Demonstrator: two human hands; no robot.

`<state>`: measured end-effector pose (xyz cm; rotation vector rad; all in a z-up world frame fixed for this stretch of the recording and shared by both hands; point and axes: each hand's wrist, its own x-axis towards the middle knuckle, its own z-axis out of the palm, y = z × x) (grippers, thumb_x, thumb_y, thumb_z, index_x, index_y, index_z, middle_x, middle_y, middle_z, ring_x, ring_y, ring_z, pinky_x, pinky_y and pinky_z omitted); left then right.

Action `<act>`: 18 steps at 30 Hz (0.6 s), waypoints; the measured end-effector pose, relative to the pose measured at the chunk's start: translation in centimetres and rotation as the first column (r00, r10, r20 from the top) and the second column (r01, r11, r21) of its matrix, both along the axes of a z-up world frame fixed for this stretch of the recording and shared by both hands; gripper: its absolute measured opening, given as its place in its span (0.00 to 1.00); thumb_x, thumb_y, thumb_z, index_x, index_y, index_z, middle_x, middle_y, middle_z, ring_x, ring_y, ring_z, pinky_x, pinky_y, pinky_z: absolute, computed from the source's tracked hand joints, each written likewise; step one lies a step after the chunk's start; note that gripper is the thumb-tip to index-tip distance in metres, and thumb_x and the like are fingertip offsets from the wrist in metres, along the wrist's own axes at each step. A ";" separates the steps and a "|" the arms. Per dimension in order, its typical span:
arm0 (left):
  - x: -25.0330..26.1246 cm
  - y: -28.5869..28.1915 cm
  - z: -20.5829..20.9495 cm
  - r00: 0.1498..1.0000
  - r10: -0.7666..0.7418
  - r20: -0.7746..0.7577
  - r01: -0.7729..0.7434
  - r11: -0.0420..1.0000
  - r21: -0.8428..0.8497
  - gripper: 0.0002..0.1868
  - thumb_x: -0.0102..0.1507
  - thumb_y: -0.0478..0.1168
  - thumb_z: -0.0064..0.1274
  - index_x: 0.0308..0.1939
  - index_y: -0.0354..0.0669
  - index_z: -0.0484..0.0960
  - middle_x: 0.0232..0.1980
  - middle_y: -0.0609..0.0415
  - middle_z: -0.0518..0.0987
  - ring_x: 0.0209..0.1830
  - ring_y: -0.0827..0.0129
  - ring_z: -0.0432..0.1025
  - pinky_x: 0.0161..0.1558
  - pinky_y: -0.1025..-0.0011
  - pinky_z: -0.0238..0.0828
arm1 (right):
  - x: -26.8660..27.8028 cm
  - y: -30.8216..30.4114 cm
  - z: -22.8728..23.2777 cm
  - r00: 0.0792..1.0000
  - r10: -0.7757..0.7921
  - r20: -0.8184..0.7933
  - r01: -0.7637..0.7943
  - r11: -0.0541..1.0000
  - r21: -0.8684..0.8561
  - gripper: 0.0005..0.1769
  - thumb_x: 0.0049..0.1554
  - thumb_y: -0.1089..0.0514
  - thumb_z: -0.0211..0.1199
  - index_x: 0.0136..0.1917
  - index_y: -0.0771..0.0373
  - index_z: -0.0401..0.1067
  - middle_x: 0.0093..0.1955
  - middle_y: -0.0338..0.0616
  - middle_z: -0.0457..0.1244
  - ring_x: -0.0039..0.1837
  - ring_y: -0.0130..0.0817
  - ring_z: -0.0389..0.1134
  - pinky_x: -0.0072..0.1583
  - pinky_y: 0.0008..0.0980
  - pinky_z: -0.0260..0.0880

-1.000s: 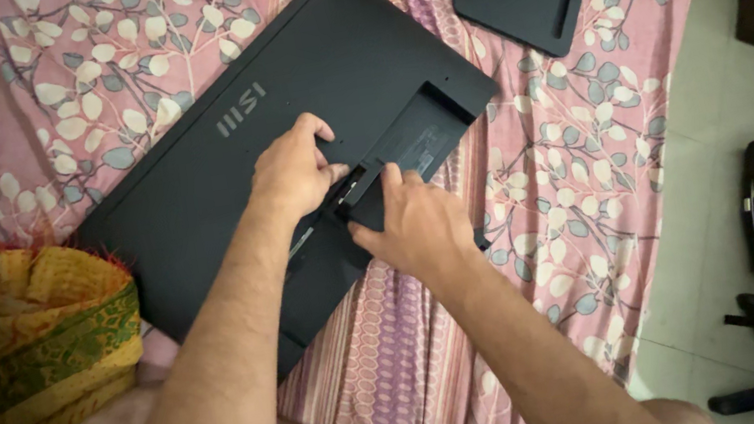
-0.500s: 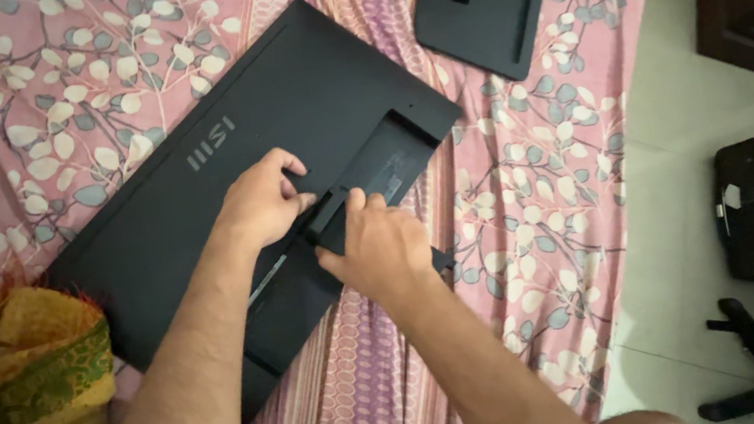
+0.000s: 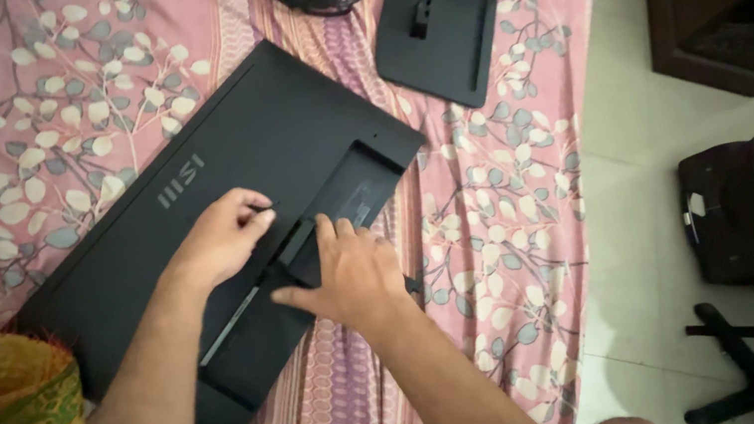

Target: The person sits on a bed assembling a computer monitor, attaching the VESA adapter bracket and the stand base to the back of the monitor. They then carry the assembled monitor to a desk, place it upright on the desk, and adjust its position.

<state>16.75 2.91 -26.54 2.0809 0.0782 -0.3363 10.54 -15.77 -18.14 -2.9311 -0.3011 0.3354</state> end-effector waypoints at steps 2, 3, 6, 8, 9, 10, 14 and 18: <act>-0.5 0.6 -0.1 0.997 0.078 0.011 -0.076 0.989 -0.124 0.15 0.67 0.43 0.53 0.54 0.39 0.80 0.43 0.52 0.84 0.41 0.66 0.79 0.46 0.67 0.76 | -0.5 -1.2 0.7 0.998 0.019 0.060 -0.020 1.000 0.020 0.67 0.40 0.19 0.68 0.75 0.68 0.59 0.61 0.57 0.65 0.62 0.53 0.67 0.60 0.48 0.66; -0.8 0.7 -0.1 0.993 0.117 0.013 -0.112 0.976 -0.186 0.16 0.67 0.44 0.51 0.54 0.38 0.79 0.44 0.52 0.84 0.41 0.66 0.79 0.45 0.67 0.77 | -0.9 -2.0 1.1 0.996 0.014 0.086 -0.016 1.000 0.021 0.66 0.42 0.17 0.67 0.75 0.67 0.59 0.62 0.56 0.65 0.64 0.51 0.66 0.62 0.48 0.65; -2.4 -0.1 0.7 0.968 0.189 0.164 -0.177 0.980 -0.086 0.17 0.65 0.44 0.57 0.53 0.37 0.81 0.46 0.53 0.84 0.44 0.69 0.78 0.49 0.69 0.73 | -2.3 -3.6 2.2 0.993 0.005 0.119 -0.006 1.000 0.009 0.64 0.44 0.16 0.65 0.74 0.66 0.60 0.62 0.56 0.65 0.65 0.51 0.66 0.64 0.51 0.63; -3.0 -1.4 1.6 0.964 0.233 0.129 -0.202 0.955 -0.219 0.17 0.65 0.45 0.58 0.52 0.37 0.83 0.46 0.51 0.83 0.45 0.69 0.77 0.50 0.70 0.73 | -2.9 -4.6 2.8 0.995 -0.023 0.101 0.022 1.000 0.013 0.63 0.42 0.16 0.66 0.73 0.65 0.61 0.61 0.55 0.66 0.64 0.52 0.66 0.63 0.51 0.63; -3.2 -2.0 2.2 0.961 0.253 0.109 -0.214 0.935 -0.282 0.17 0.65 0.46 0.59 0.52 0.37 0.83 0.46 0.50 0.83 0.46 0.69 0.76 0.51 0.70 0.73 | -3.2 -5.1 3.0 0.996 -0.048 0.080 0.047 0.999 0.024 0.63 0.40 0.16 0.67 0.72 0.64 0.62 0.60 0.54 0.66 0.63 0.52 0.67 0.63 0.51 0.64; -3.5 -2.5 2.8 0.963 0.266 0.051 -0.235 0.913 -0.334 0.18 0.65 0.46 0.58 0.53 0.37 0.83 0.47 0.51 0.83 0.47 0.69 0.76 0.51 0.69 0.72 | -3.7 -5.6 3.1 0.996 -0.074 0.052 0.072 0.997 0.036 0.63 0.39 0.17 0.68 0.70 0.64 0.63 0.59 0.53 0.66 0.63 0.52 0.68 0.62 0.51 0.64; -4.6 -4.1 5.1 0.971 0.225 -0.085 -0.240 0.882 -0.406 0.22 0.64 0.47 0.58 0.58 0.39 0.81 0.53 0.51 0.83 0.54 0.69 0.76 0.56 0.71 0.70 | -4.7 -7.6 2.9 0.974 -0.156 -0.164 0.170 0.983 0.074 0.61 0.38 0.23 0.73 0.69 0.67 0.60 0.54 0.60 0.67 0.54 0.54 0.72 0.54 0.47 0.73; -5.6 -5.3 5.3 0.991 0.126 -0.035 -0.131 0.958 -0.255 0.25 0.63 0.44 0.60 0.62 0.38 0.80 0.59 0.49 0.83 0.59 0.68 0.76 0.61 0.70 0.69 | -6.0 -8.3 1.0 0.982 -0.150 -0.114 0.181 0.917 0.356 0.42 0.42 0.34 0.75 0.56 0.66 0.68 0.47 0.61 0.70 0.51 0.55 0.73 0.53 0.48 0.73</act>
